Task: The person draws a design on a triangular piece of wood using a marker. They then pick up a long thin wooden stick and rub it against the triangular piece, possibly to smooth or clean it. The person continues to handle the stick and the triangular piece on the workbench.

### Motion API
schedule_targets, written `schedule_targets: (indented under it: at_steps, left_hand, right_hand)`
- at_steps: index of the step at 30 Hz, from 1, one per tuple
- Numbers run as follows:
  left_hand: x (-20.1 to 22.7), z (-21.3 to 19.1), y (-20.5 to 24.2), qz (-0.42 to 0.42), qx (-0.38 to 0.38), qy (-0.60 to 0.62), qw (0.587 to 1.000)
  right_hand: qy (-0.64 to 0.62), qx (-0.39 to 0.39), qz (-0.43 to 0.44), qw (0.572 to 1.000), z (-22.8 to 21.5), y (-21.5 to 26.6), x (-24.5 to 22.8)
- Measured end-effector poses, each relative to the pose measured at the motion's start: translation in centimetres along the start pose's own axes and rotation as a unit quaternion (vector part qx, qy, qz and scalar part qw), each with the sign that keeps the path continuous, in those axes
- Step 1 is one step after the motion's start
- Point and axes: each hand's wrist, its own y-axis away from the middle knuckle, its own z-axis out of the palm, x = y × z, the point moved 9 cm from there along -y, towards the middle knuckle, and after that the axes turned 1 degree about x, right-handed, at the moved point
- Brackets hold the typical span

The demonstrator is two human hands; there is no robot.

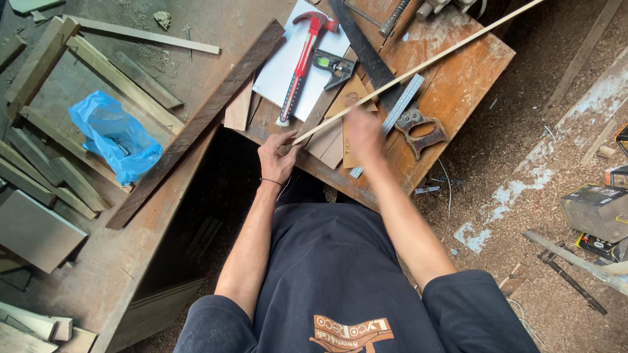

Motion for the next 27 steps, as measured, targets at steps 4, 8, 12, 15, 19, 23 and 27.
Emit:
schedule_targets:
  at_steps: [4,8,12,15,19,23,27]
  left_hand:
    - [0.6,-1.0,-0.3,0.0,-0.018,-0.002,1.0]
    - [0.1,-3.4,-0.1,-0.031,-0.025,-0.021,0.999]
    - [0.9,-2.4,-0.3,-0.021,-0.018,-0.027,0.999]
    - [0.6,-2.3,-0.6,-0.011,-0.021,-0.011,1.0]
    - [-1.0,-4.9,-0.9,-0.019,-0.012,-0.033,0.999]
    - [-0.9,-4.7,-1.1,-0.026,-0.013,-0.043,0.999]
    - [-0.1,-3.1,-1.9,-0.023,-0.031,-0.053,0.998]
  right_hand:
    - [0.024,-0.165,-0.119,0.979,2.4,2.1,-5.1]
    - [0.12,-0.1,0.102,0.983,-1.4,-1.5,0.9]
    - [-0.01,0.008,-0.07,0.997,-1.0,-1.0,-2.3]
    - [0.073,-0.073,-0.214,0.971,2.2,1.9,-5.9]
    - [0.08,-0.089,0.028,0.992,-1.0,-2.0,1.8]
    - [0.093,0.033,-0.031,0.995,-2.9,-4.7,4.4]
    - [0.132,-0.059,-0.169,0.975,6.2,2.5,-1.9]
